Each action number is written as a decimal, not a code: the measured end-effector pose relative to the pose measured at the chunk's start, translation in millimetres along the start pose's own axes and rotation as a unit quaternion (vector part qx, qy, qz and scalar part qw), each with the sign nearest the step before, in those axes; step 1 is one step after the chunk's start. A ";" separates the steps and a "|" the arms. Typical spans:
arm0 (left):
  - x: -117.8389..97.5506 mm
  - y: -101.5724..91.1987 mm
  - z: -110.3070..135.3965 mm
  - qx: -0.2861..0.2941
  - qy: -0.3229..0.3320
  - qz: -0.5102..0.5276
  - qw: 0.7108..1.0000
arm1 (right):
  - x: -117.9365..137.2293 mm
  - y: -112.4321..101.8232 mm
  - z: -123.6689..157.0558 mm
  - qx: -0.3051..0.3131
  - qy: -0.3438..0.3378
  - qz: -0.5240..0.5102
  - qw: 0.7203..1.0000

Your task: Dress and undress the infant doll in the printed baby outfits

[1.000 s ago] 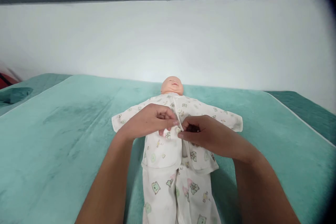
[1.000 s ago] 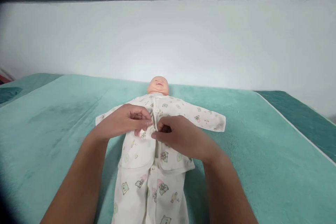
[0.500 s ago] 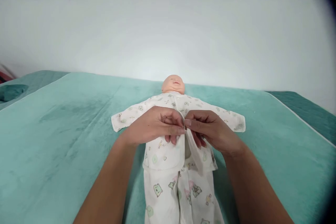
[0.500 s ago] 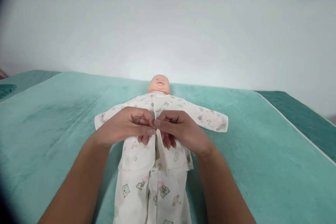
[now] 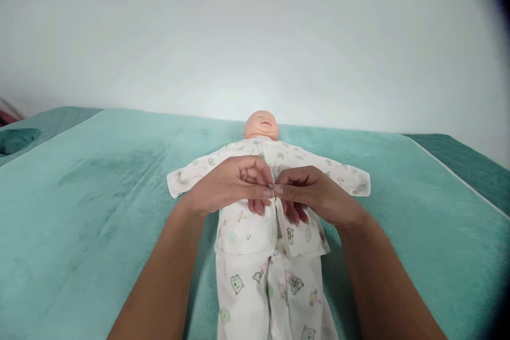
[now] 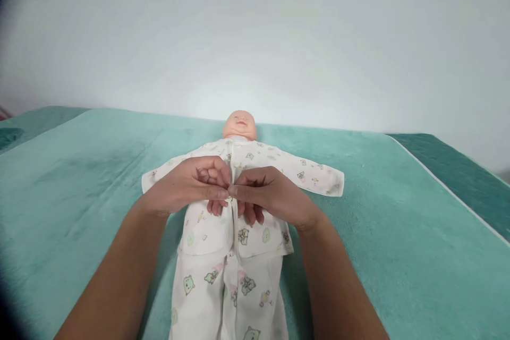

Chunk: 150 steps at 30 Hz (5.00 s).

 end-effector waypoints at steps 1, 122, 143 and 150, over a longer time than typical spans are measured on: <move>0.6 -0.1 0.0 0.000 -0.005 -0.005 1.000 | 0.1 -0.3 0.3 0.003 0.000 0.006 1.000; 50.5 -122.8 117.4 -0.483 0.003 -0.608 0.630 | -66.2 -86.7 99.0 -0.497 -0.026 0.456 0.738; 103.7 104.5 205.2 -0.315 0.100 -0.375 0.866 | -64.4 116.5 198.6 -0.327 -0.126 0.441 0.826; 59.9 122.1 225.5 -0.353 0.177 -0.371 0.841 | -25.4 122.1 220.3 -0.403 -0.174 0.337 0.833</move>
Point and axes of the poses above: each hand's wrist, its own z-axis away from the middle knuckle, its own y-axis out of the palm, x = y × z, the point moved 6 cm from there along -z, towards the middle knuckle, and after that the axes turned 7 degrees about z, right-handed, at the moved point
